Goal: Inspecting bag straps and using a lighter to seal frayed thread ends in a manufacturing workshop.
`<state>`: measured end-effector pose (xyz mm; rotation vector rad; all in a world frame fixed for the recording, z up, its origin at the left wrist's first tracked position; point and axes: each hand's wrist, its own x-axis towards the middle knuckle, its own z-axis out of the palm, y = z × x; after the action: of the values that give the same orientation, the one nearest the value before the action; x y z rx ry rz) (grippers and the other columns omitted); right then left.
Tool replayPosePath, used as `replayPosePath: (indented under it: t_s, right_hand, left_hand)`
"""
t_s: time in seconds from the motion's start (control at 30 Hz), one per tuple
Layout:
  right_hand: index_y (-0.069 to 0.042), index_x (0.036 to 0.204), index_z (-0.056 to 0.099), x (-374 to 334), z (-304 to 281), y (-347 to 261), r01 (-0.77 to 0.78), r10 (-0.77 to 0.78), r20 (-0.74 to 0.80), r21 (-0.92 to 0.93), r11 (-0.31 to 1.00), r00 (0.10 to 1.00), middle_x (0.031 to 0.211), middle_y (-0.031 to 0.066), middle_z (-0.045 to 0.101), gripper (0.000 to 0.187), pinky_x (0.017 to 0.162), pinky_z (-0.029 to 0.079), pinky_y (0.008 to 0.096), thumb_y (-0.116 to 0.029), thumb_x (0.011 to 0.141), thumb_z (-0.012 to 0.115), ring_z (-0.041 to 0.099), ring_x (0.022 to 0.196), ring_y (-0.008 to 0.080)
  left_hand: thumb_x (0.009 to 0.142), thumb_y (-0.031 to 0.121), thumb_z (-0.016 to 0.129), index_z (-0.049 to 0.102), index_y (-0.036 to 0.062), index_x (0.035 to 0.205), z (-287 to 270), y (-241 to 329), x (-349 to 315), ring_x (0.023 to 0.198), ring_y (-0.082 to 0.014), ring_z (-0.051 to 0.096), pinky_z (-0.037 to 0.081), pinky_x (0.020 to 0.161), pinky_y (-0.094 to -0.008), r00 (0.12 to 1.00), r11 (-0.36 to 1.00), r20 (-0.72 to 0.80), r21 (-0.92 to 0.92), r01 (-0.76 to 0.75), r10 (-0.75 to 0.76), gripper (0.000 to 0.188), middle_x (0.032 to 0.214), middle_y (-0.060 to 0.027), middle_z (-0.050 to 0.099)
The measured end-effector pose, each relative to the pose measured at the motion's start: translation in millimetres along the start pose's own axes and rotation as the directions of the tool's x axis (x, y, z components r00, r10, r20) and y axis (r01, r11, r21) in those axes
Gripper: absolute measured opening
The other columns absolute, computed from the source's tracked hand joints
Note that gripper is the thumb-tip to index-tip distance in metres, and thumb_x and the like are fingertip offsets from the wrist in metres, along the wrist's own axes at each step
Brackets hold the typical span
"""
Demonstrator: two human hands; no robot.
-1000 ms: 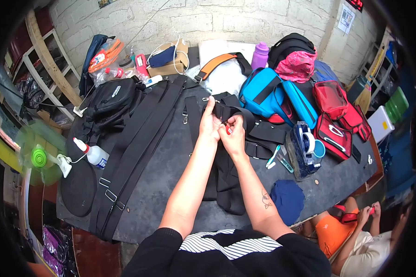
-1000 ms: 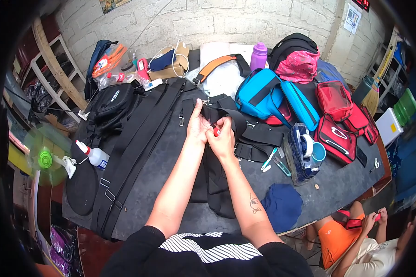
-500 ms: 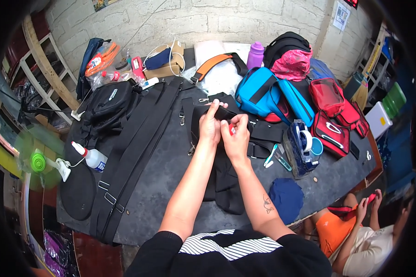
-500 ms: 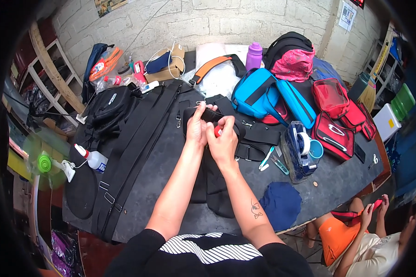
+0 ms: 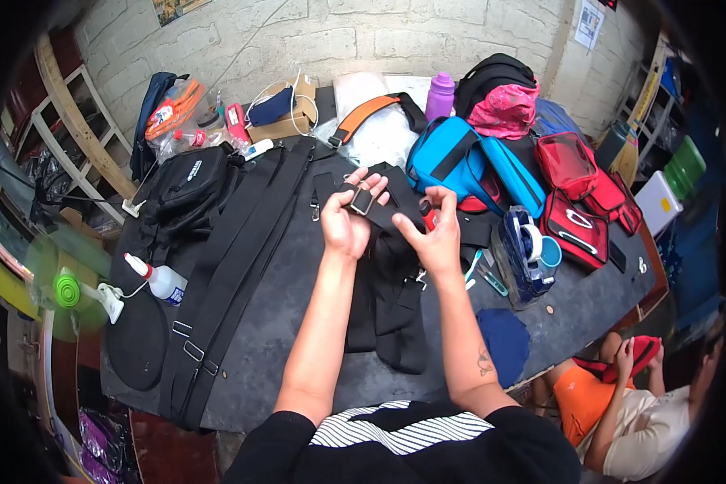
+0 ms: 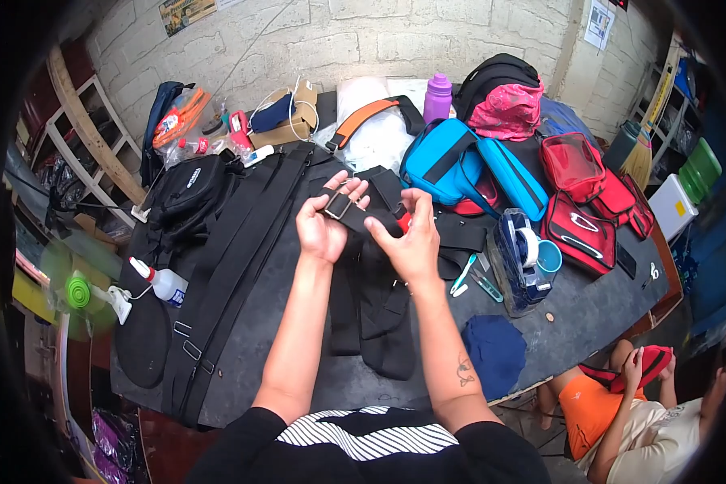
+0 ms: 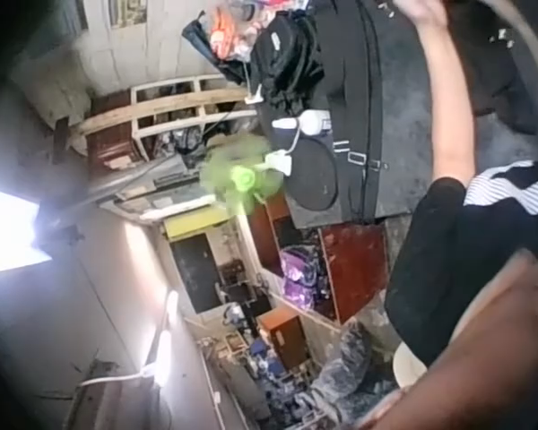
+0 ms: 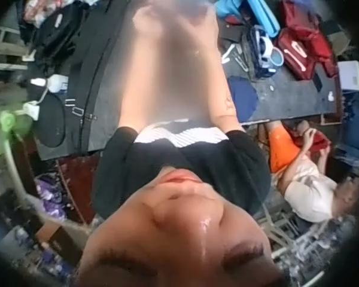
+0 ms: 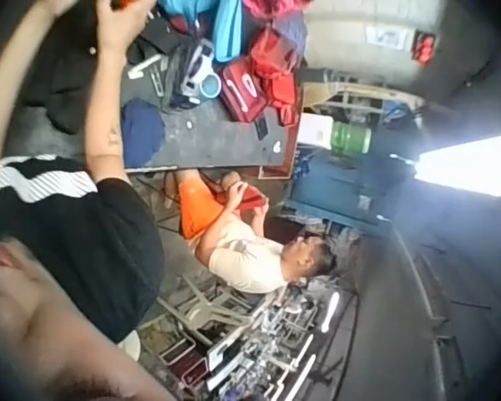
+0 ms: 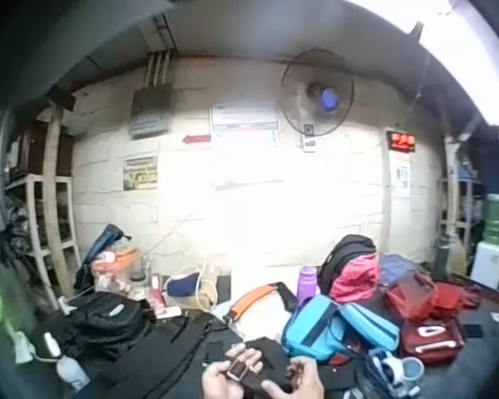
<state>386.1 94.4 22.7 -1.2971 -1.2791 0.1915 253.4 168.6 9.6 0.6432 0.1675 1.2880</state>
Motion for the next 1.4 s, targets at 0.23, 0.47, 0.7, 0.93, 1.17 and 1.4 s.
replayPosePath:
  t_s: [0.23,0.47,0.7,0.93,1.17,1.4]
  right_hand:
    - [0.0,0.087,0.059,0.1,-24.7,5.4,-0.232,0.182,0.428,0.066,0.971,0.885,0.08,0.0016,0.058,0.021,0.069,0.043,0.0224,-0.008,0.072,0.071,0.052,0.074,0.0066]
    - [-0.006,0.118,0.046,-2.2,-10.0,-28.3,-0.087,0.071,0.483,0.012,0.996,0.873,0.088,0.0093,0.059,0.073,0.079,0.047,0.0338,-0.031,0.06,0.083,0.06,0.087,0.0205]
    - [-0.001,0.111,0.051,8.4,-6.1,-20.9,-0.141,0.005,0.45,0.268,0.953,0.893,0.092,0.0043,0.055,0.053,0.078,0.044,0.0254,-0.01,0.064,0.075,0.052,0.085,0.0093]
    - [-0.003,0.114,0.056,15.3,-50.6,0.8,-0.108,-0.005,0.562,0.167,0.98,0.827,0.099,0.0013,0.054,0.059,0.085,0.039,0.0223,-0.003,0.058,0.076,0.051,0.093,0.0088]
    - [-0.006,0.118,0.044,-1.9,-44.5,22.8,-0.244,0.021,0.618,0.279,0.929,0.786,0.105,0.0026,0.048,0.067,0.083,0.04,0.0237,-0.006,0.061,0.079,0.047,0.097,0.0089]
    - [-0.007,0.11,0.057,6.7,-50.8,9.2,-0.195,0.067,0.493,0.212,0.958,0.867,0.1,-0.0011,0.053,0.058,0.071,0.041,0.0208,-0.012,0.057,0.082,0.048,0.086,0.0061]
  left_hand:
    - [0.09,0.024,0.034,0.044,-0.0072,0.125,13.1,20.6,-10.5,0.106,-0.0273,0.055,0.044,0.093,-0.0385,0.998,0.959,-0.017,0.275,0.07,-0.068,0.047,0.11,-0.0181,0.058]
    - [0.096,0.025,0.034,0.046,0.0027,0.129,30.4,18.0,-28.7,0.094,-0.0188,0.061,0.048,0.084,-0.0313,0.973,0.912,-0.042,0.339,0.229,-0.229,0.042,0.105,-0.0113,0.06]
    - [0.096,0.045,0.037,0.042,0.0046,0.135,35.8,33.9,-35.1,0.122,-0.0173,0.043,0.031,0.102,-0.0285,0.964,0.744,-0.025,0.63,0.222,-0.266,0.056,0.135,-0.0104,0.044]
    - [0.093,0.043,0.045,0.039,0.01,0.138,-25.7,49.0,-38.8,0.093,-0.0058,0.05,0.035,0.077,-0.0255,0.974,0.71,-0.213,0.698,0.094,0.081,0.056,0.104,0.0009,0.06]
    - [0.093,0.025,0.052,0.056,0.005,0.12,-24.4,59.2,-41.2,0.056,-0.0016,0.045,0.032,0.047,-0.0174,0.945,0.881,-0.233,0.462,-0.099,0.228,0.034,0.075,0.0036,0.057]
    - [0.096,0.035,0.046,0.058,-0.0029,0.111,-27.6,93.5,-43.5,0.048,-0.0018,0.039,0.029,0.04,-0.0147,0.92,0.903,-0.245,0.38,-0.199,0.306,0.043,0.075,-0.0002,0.057]
